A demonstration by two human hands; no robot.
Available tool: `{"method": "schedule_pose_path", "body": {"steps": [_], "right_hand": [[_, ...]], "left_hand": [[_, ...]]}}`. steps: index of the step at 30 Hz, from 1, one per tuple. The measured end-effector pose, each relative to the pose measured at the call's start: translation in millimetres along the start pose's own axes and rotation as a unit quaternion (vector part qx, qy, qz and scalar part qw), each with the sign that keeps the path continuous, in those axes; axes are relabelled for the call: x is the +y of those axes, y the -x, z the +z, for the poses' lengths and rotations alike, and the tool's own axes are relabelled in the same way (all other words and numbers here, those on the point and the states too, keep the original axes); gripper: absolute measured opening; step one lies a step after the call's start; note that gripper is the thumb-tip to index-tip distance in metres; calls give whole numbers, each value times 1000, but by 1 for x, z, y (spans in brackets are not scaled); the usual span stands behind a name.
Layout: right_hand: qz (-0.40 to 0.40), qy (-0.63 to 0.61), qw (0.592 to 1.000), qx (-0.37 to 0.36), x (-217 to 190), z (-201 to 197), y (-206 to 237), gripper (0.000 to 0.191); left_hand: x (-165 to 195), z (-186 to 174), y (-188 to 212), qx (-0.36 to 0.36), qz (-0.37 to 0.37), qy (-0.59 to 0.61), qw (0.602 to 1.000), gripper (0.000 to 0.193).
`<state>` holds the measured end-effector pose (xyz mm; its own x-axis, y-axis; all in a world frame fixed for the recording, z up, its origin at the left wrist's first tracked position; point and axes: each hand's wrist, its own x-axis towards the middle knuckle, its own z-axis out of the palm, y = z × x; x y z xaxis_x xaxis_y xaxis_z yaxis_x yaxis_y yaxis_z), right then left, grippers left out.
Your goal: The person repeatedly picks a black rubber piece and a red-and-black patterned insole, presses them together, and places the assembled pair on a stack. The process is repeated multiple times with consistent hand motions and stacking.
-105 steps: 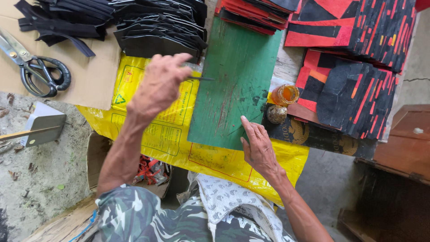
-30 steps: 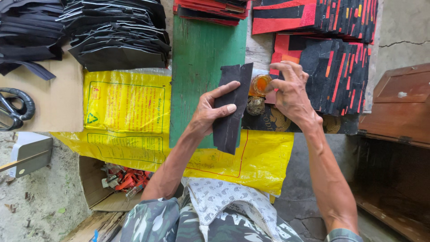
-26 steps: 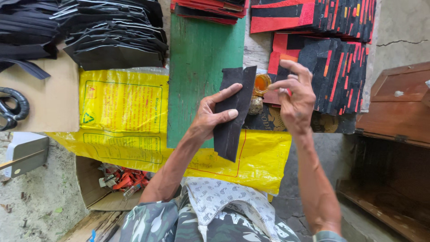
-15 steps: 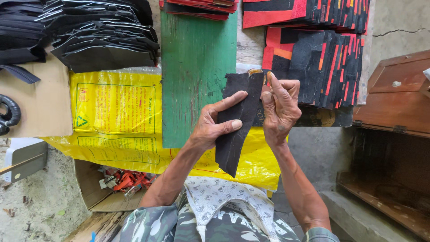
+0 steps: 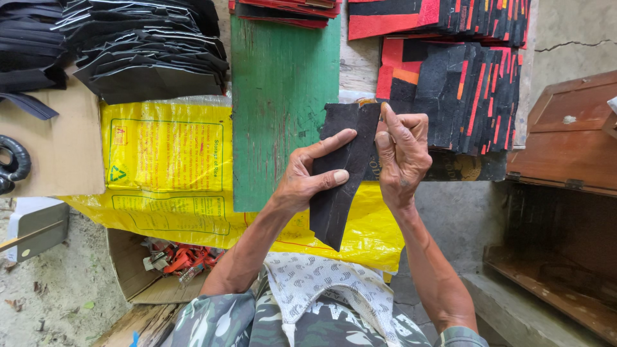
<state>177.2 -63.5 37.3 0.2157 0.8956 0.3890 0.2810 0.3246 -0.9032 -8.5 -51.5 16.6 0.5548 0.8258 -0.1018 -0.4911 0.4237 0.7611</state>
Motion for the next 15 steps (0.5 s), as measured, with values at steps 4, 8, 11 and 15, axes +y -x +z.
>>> {"method": "schedule_pose_path", "body": {"steps": [4,8,11,15], "right_hand": [[-23,24,999,-8,-3,1,4,32],[5,12,1000,-13,-2,-3,-1,35],[-10,22,1000,-18,-2,-3,-3,34],[-46,62,997,-30,-7,-3,5,33]], "left_hand": [[2,-1,-2,7,8,-19,1000,69],[4,1,0,1,12,-55,998,68],[5,3,-1,3,16,-45,999,68],[6,2,-3,17,39,-57,997,66]]}}
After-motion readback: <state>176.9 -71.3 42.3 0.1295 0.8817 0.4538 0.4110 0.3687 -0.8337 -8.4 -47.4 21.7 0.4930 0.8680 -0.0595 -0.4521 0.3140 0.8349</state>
